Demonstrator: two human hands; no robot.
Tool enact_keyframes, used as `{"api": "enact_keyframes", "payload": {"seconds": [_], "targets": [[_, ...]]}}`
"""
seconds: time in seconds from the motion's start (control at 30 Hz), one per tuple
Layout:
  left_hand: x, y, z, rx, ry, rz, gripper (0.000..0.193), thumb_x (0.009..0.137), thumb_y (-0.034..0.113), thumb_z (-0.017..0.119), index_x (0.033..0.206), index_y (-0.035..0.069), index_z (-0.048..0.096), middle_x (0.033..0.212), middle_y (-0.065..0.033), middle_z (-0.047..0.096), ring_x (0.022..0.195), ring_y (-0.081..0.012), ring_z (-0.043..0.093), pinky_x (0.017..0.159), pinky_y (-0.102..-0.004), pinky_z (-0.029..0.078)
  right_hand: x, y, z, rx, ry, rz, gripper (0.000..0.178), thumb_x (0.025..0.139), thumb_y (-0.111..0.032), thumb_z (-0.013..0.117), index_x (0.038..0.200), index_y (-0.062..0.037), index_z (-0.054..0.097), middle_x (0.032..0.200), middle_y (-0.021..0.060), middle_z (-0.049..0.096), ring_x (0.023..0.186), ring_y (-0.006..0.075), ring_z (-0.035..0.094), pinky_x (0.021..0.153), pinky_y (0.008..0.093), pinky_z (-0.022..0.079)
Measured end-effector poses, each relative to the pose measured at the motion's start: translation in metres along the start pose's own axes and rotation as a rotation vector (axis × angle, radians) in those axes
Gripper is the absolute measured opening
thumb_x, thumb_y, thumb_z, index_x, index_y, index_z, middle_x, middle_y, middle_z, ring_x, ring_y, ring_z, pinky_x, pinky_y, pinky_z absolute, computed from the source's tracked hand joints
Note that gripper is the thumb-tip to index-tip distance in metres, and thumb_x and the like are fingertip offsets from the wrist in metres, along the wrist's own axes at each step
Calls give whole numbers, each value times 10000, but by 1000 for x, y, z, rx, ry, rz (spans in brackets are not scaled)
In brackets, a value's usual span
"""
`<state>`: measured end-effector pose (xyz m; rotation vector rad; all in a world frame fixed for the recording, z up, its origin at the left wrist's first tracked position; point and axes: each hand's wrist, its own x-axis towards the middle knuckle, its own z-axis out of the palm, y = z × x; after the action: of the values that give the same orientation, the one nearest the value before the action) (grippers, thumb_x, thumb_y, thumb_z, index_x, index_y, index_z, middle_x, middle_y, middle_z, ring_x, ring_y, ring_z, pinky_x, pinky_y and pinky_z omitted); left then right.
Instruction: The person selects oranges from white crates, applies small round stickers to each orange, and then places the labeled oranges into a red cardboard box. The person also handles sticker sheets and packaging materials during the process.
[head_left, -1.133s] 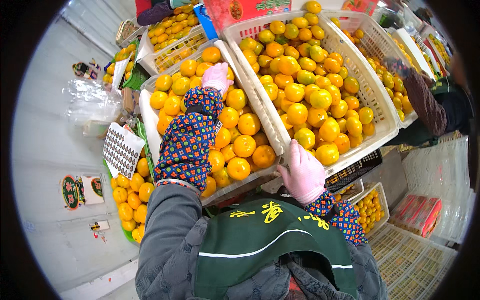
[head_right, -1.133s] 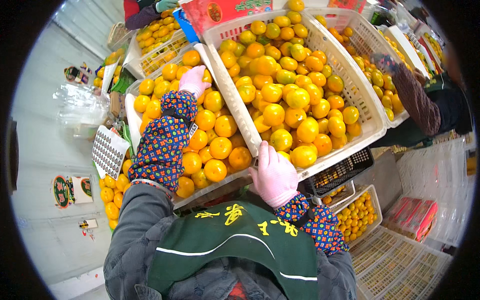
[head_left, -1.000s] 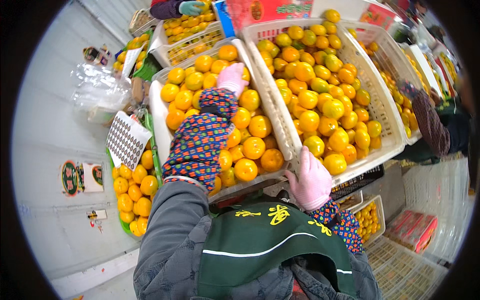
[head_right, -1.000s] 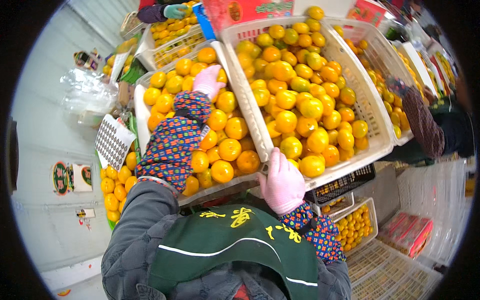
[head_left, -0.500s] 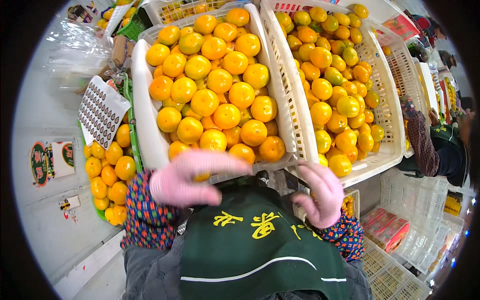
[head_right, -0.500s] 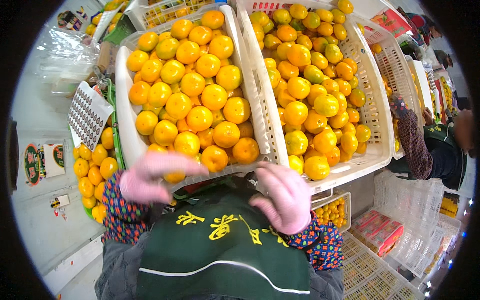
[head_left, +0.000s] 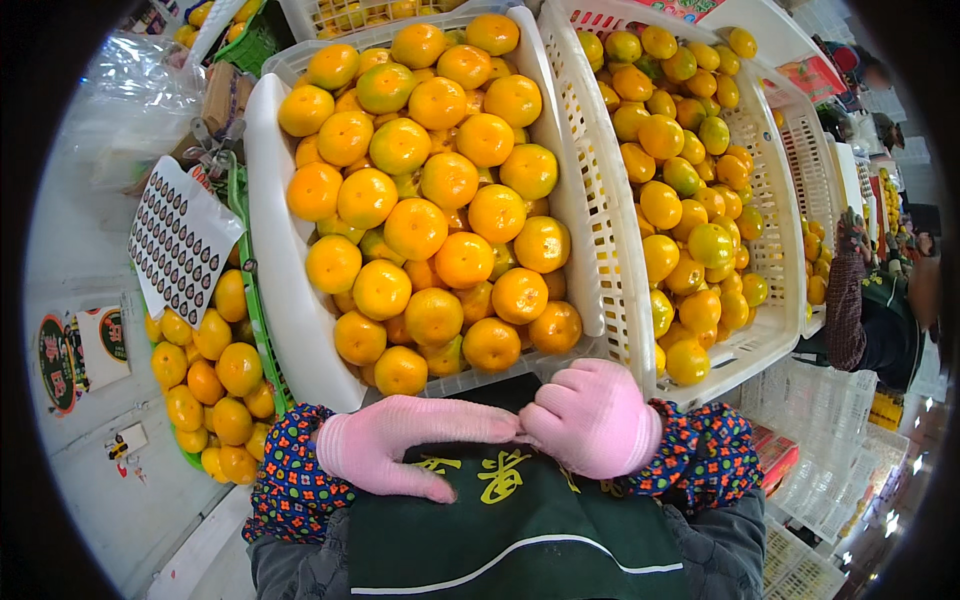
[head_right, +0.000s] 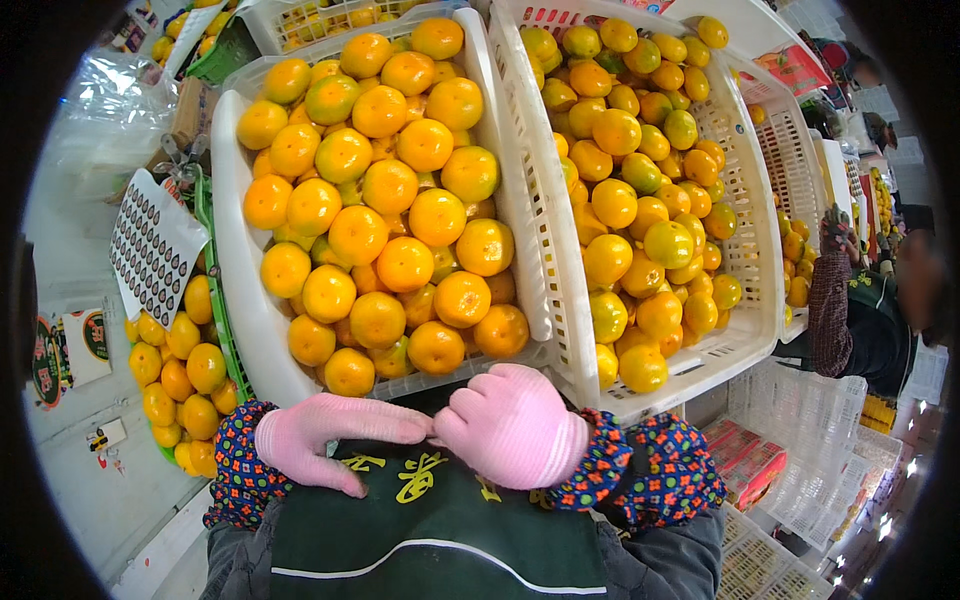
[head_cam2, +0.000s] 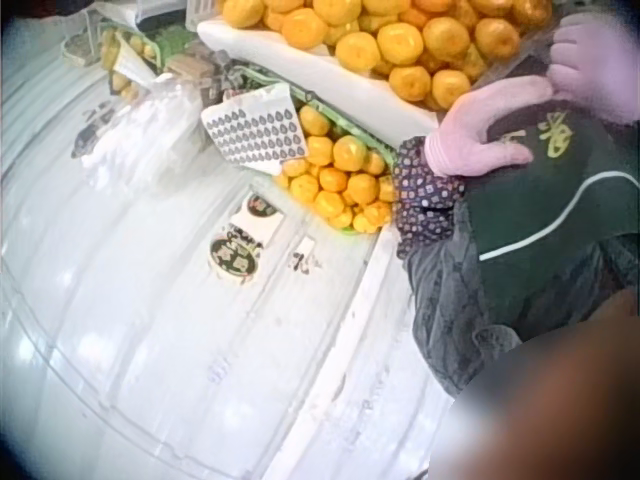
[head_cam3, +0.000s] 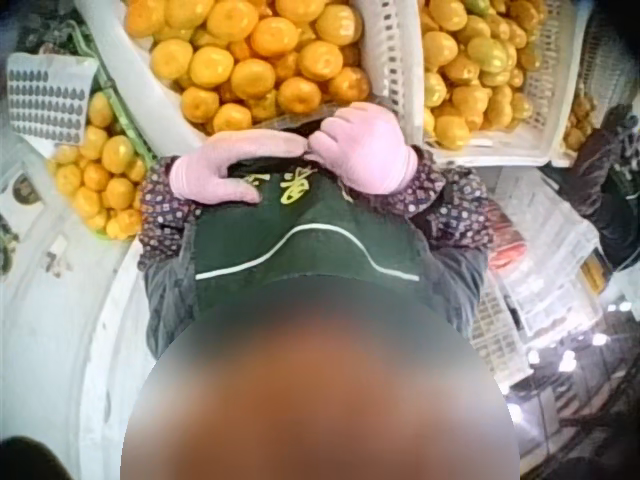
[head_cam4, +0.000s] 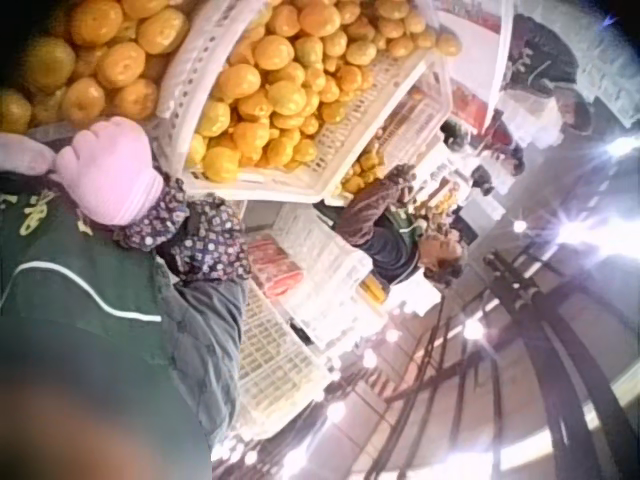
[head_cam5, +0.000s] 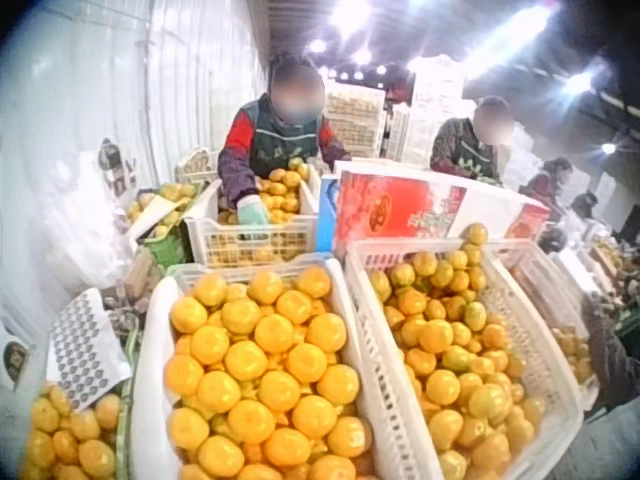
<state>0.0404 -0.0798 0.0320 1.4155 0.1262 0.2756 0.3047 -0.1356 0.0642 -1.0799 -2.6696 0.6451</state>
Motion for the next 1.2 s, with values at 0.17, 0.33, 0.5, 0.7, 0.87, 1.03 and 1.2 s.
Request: {"api": "enact_keyframes", "payload": {"seconds": [0.17, 0.33, 0.5, 0.7, 0.87, 1.03, 1.2], "targets": [[40, 17, -15, 73, 59, -120, 709, 846, 254, 790, 1421, -36, 495, 1419, -186, 559, 1325, -336, 531, 1115, -410, 399, -19, 35, -36, 28, -52, -5, 302, 748, -294, 762, 940, -95, 641, 778, 22, 601, 686, 220, 615, 627, 340, 496], [86, 31, -29, 792, 544, -279, 693, 812, 137, 757, 1442, 34, 489, 1029, -140, 657, 979, -321, 623, 853, -380, 498, -37, 79, -67, 153, 97, 96, 450, 750, -278, 781, 1112, -45, 650, 943, 72, 677, 797, 252, 671, 702, 357, 538], [138, 9, -57, 1045, 496, -526, 668, 933, 295, 645, 1507, 80, 378, 802, -166, 658, 730, -355, 664, 633, -458, 516, -37, 102, -61, 306, 87, 75, 430, 772, -267, 778, 1120, -47, 655, 951, 78, 679, 819, 260, 675, 720, 369, 541], [177, -16, -91, 1188, 405, -742, 775, 946, 420, 600, 1563, 109, 249, 828, -194, 685, 748, -412, 663, 659, -507, 521, -39, 114, -61, 430, 56, 87, 402, 824, -268, 758, 1144, -55, 643, 984, 78, 683, 835, 275, 671, 733, 375, 542], [176, -14, -82, 1189, 351, -826, 767, 945, 426, 600, 1560, 105, 271, 850, -190, 690, 725, -396, 663, 654, -501, 521, -39, 121, -61, 500, 63, 98, 385, 847, -279, 747, 1150, -65, 644, 992, 86, 684, 840, 293, 671, 734, 385, 543], [179, -15, -93, 1213, 373, -735, 678, 944, 415, 602, 1495, 86, 384, 872, -177, 691, 756, -382, 666, 649, -488, 523, -39, 123, -61, 538, 55, 107, 385, 850, -273, 745, 1155, -64, 640, 1000, 101, 684, 840, 314, 674, 728, 392, 546], [173, -13, -90, 1229, 355, -760, 619, 937, 409, 610, 1448, 98, 451, 860, -167, 688, 772, -372, 671, 652, -488, 523, -37, 122, -61, 527, 47, 109, 380, 856, -259, 739, 1160, -56, 635, 999, 110, 682, 845, 324, 674, 729, 395, 548]]}}
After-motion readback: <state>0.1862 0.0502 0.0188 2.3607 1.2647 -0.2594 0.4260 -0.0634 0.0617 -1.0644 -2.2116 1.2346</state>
